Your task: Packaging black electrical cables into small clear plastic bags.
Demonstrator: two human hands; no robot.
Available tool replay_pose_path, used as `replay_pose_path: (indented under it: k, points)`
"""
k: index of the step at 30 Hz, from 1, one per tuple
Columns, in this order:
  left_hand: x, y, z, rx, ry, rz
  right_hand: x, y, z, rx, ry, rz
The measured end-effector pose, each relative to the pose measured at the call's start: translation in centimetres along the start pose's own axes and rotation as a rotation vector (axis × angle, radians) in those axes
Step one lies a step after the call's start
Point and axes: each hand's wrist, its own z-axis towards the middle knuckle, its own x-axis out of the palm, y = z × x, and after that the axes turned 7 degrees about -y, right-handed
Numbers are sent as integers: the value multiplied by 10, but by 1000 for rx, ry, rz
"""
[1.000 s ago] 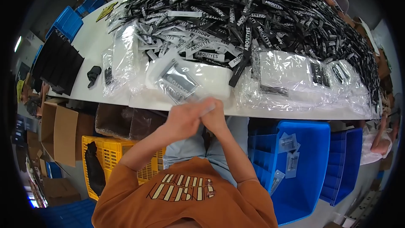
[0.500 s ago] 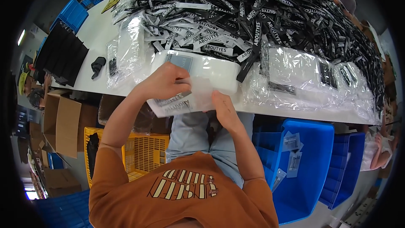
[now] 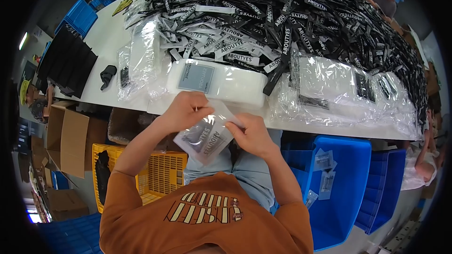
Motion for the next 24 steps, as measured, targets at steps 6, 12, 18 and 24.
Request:
replay_pose_path:
  k: [6, 12, 18, 24]
  points:
    - [28, -17, 5, 704, 119, 786, -1, -4, -4, -211, -95, -226]
    - [6, 30, 6, 606, -9, 630, -87, -44, -61, -78, -113, -248]
    - [-28, 62, -4, 98, -174, 525, -272, -36, -193, 177, -592, -1547]
    - [30, 51, 24, 500, -329, 791, -143, -19, -43, -371, -413, -972]
